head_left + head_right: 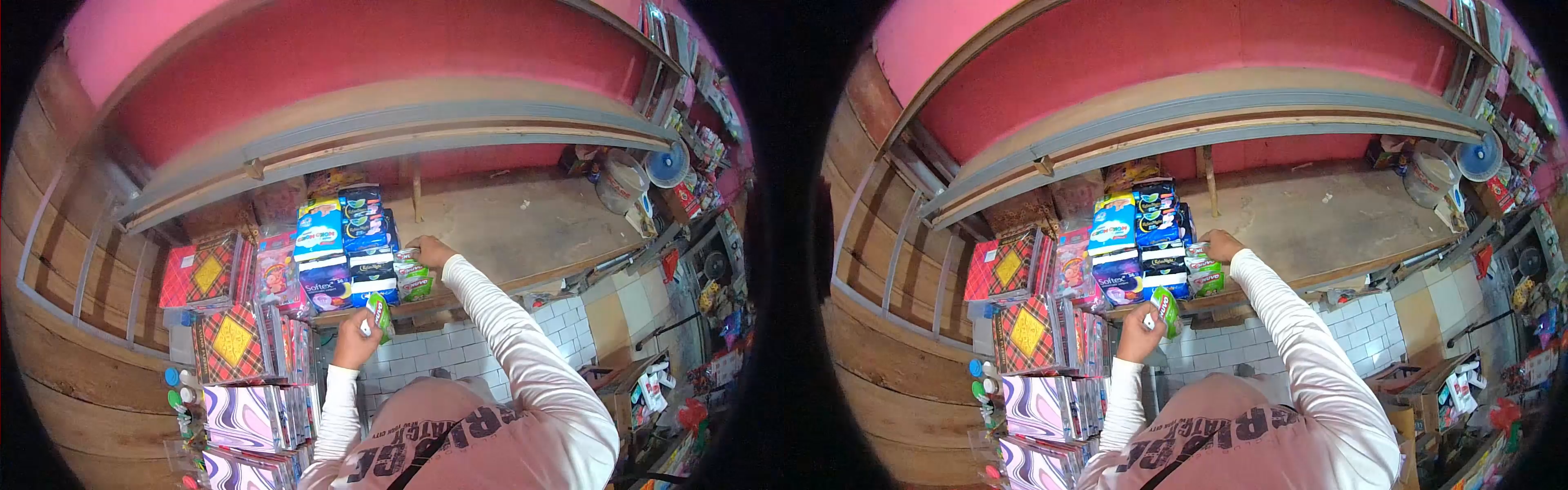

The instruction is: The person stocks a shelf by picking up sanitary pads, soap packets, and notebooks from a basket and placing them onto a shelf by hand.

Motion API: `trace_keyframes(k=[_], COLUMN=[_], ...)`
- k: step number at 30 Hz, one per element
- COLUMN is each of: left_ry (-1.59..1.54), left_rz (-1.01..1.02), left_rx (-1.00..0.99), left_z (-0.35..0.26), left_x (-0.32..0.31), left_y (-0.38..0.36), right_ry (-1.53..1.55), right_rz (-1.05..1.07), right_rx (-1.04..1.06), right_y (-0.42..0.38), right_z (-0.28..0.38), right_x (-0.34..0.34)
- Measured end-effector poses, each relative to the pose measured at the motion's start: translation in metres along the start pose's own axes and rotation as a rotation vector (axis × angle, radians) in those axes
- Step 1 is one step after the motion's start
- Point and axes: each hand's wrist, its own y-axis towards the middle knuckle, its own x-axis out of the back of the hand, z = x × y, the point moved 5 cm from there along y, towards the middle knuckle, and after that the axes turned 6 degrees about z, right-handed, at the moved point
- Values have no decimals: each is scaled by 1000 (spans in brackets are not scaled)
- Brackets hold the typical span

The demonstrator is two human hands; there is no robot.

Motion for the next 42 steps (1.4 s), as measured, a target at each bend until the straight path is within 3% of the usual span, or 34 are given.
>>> trace_keyframes(k=[1,2,4,5,6,7,9,10,14,17,20,24,27,31,38,42], left_ry=[-12,37,8,-5,-30,-50,-88,-39,-386,-368,-460,-326,179,472,615,666], left_rz=[-7,-39,3,25,-40,-14,44,41,138,147,49,-22,-84,-194,-85,-39], left_rx=[-31,-216,-188,-175,-323,-266,-153,-199,-268,-266,-224,-154,-184,-275,-243,-192], left_z=[-1,-11,-17,-20,-21,-30,-46,-48,-46,-34,-29,-2,18,17,42,39], left_x=[-1,1,2,1,-2,-2,-2,-4,-30,-44,-55,-57,-58,-63,-86,-89], left_y=[6,14,31,39,48,57,73,83,128,156,170,174,170,160,165,165], right_ry=[-35,-14,28,105,182,260,569,723,424,151,106,14,-61,-128,-72,-37], right_rz=[-29,-35,-49,-46,-43,-40,168,271,430,244,120,-2,-113,-195,-154,-67], right_rx=[54,37,5,51,99,147,229,270,289,218,168,141,194,114,12,96], right_y=[-1,-1,-4,-6,-6,-10,-28,-40,-66,-62,-62,-52,-29,-11,46,52], right_z=[0,-4,-3,2,6,17,55,78,113,96,86,64,38,24,-39,-38], right_x=[3,7,23,30,36,45,61,69,86,95,110,132,135,129,68,44])
